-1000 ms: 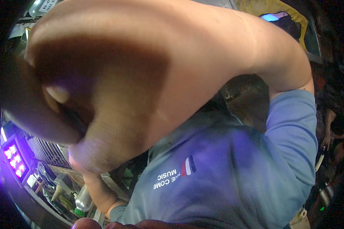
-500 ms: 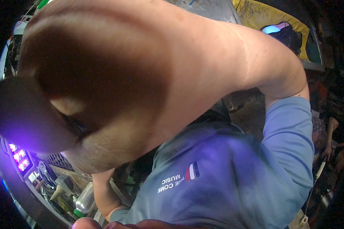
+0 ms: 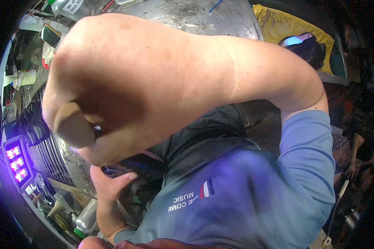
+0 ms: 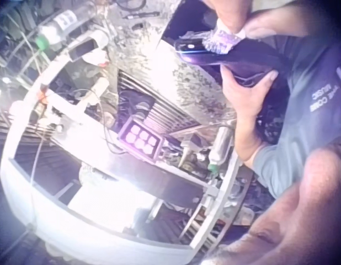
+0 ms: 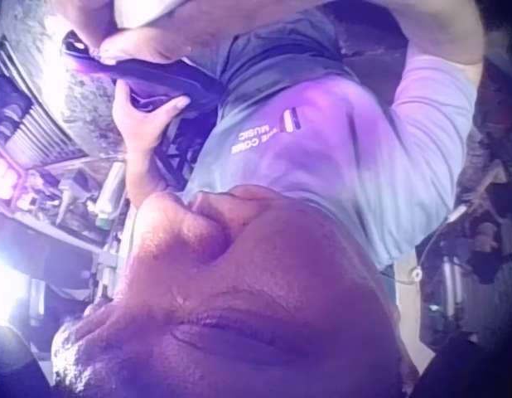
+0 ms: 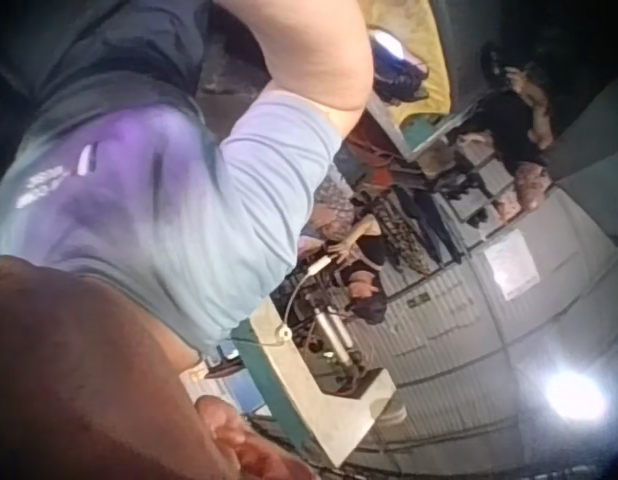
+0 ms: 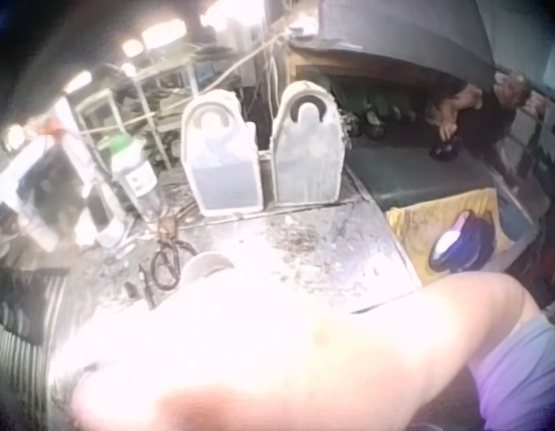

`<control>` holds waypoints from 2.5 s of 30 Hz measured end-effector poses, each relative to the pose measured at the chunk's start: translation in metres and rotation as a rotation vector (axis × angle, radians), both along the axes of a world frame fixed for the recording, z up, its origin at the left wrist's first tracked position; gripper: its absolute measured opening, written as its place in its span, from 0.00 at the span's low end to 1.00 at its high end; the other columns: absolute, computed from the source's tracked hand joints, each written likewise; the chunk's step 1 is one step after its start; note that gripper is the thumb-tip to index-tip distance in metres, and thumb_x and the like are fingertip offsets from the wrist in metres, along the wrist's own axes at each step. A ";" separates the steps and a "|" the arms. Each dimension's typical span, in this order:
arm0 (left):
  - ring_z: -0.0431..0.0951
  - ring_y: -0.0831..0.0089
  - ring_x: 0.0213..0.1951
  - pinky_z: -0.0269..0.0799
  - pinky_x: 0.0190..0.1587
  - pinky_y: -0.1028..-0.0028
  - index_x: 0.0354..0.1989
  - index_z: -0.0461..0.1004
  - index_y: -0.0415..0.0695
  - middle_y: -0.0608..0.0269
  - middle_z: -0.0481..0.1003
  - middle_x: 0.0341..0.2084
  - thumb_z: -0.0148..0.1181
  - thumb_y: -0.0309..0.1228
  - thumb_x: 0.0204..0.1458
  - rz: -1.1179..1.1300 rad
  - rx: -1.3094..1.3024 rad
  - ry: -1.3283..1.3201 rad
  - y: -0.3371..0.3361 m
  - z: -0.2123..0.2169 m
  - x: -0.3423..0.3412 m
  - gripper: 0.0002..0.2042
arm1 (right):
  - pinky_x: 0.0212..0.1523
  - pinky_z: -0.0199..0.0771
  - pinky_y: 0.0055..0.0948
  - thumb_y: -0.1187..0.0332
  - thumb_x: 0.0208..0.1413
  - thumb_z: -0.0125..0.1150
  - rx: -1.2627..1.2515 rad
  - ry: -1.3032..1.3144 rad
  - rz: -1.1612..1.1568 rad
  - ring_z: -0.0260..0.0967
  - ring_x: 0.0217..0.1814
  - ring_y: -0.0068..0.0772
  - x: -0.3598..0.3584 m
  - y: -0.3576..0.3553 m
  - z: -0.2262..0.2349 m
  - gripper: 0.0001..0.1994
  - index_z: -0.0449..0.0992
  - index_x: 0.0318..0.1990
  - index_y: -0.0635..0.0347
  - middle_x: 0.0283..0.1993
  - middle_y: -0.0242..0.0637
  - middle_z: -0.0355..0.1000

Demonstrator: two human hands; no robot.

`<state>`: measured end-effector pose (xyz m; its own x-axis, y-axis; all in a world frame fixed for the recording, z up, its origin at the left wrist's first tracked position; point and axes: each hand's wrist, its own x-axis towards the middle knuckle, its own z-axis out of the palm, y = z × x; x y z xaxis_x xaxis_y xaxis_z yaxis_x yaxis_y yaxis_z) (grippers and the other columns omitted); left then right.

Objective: The person holds a black high-heeled shoe and uses a small brush to apply a white substance along the blue decorative lines on the shoe's side. The person repeatedly dips the brush into a small cup of liquid on the workbench to reload the brush and continues the application process.

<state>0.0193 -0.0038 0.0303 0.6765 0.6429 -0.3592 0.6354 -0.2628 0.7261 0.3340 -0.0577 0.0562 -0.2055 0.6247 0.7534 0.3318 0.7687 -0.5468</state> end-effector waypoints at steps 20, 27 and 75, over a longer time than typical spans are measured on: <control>0.78 0.65 0.53 0.72 0.59 0.66 0.62 0.66 0.32 0.52 0.76 0.53 0.71 0.53 0.48 0.334 -0.641 -0.343 0.004 -0.017 0.000 0.42 | 0.27 0.79 0.32 0.73 0.48 0.71 -0.032 -0.091 0.021 0.77 0.26 0.37 -0.018 0.019 -0.015 0.04 0.82 0.31 0.57 0.26 0.35 0.76; 0.79 0.60 0.56 0.74 0.59 0.63 0.67 0.63 0.33 0.48 0.75 0.57 0.60 0.60 0.56 0.342 -0.668 -0.360 0.003 -0.026 -0.001 0.43 | 0.24 0.77 0.32 0.72 0.48 0.71 -0.111 -0.090 0.044 0.76 0.23 0.36 -0.023 0.014 -0.020 0.04 0.82 0.31 0.57 0.25 0.35 0.76; 0.80 0.60 0.53 0.75 0.60 0.60 0.65 0.64 0.33 0.48 0.76 0.54 0.54 0.52 0.66 0.506 -0.762 -0.525 -0.005 -0.036 -0.004 0.32 | 0.37 0.80 0.35 0.62 0.49 0.73 -0.275 -0.072 0.006 0.81 0.34 0.40 -0.003 0.033 -0.021 0.08 0.84 0.34 0.53 0.31 0.37 0.81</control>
<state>0.0148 -0.0090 -0.0059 0.5800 0.6213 -0.5269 0.1014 0.5867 0.8034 0.3314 -0.0248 0.0354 -0.2563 0.8021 0.5394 0.3732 0.5968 -0.7103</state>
